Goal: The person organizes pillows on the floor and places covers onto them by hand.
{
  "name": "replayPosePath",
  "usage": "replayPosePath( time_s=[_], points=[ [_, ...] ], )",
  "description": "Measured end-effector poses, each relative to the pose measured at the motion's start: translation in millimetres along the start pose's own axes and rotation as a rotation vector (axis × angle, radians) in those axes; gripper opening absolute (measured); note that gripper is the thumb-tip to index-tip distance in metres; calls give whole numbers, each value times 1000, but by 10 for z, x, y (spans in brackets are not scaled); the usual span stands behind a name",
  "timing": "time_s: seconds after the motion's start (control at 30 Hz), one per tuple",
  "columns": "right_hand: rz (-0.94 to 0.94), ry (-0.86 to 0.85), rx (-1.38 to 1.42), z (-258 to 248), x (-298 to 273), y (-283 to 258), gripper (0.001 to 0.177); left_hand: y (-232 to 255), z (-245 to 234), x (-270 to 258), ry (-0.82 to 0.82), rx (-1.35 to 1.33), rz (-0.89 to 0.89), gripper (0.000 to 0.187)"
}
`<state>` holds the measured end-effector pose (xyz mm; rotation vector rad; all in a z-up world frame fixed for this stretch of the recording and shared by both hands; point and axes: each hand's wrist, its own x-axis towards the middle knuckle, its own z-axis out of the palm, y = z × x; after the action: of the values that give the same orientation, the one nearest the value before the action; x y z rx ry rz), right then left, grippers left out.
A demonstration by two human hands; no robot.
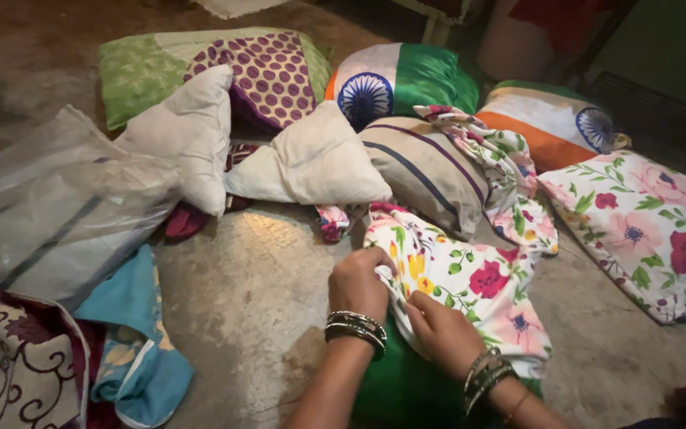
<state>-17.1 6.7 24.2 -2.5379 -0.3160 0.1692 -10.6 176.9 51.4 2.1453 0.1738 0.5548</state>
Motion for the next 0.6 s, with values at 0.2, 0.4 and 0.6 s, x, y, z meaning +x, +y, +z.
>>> replayPosePath(
  time_s=[0.2, 0.4, 0.6],
  points=[
    [39, 105, -2, -365, 342, -305, 33, -192, 43, 90, 203, -45, 46, 12],
    [-379, 306, 3, -330, 652, -448, 27, -199, 52, 157, 93, -29, -120, 19],
    [-502, 450, -57, -289, 681, -411, 15, -175, 7, 239, -99, -166, -130, 34]
  ],
)
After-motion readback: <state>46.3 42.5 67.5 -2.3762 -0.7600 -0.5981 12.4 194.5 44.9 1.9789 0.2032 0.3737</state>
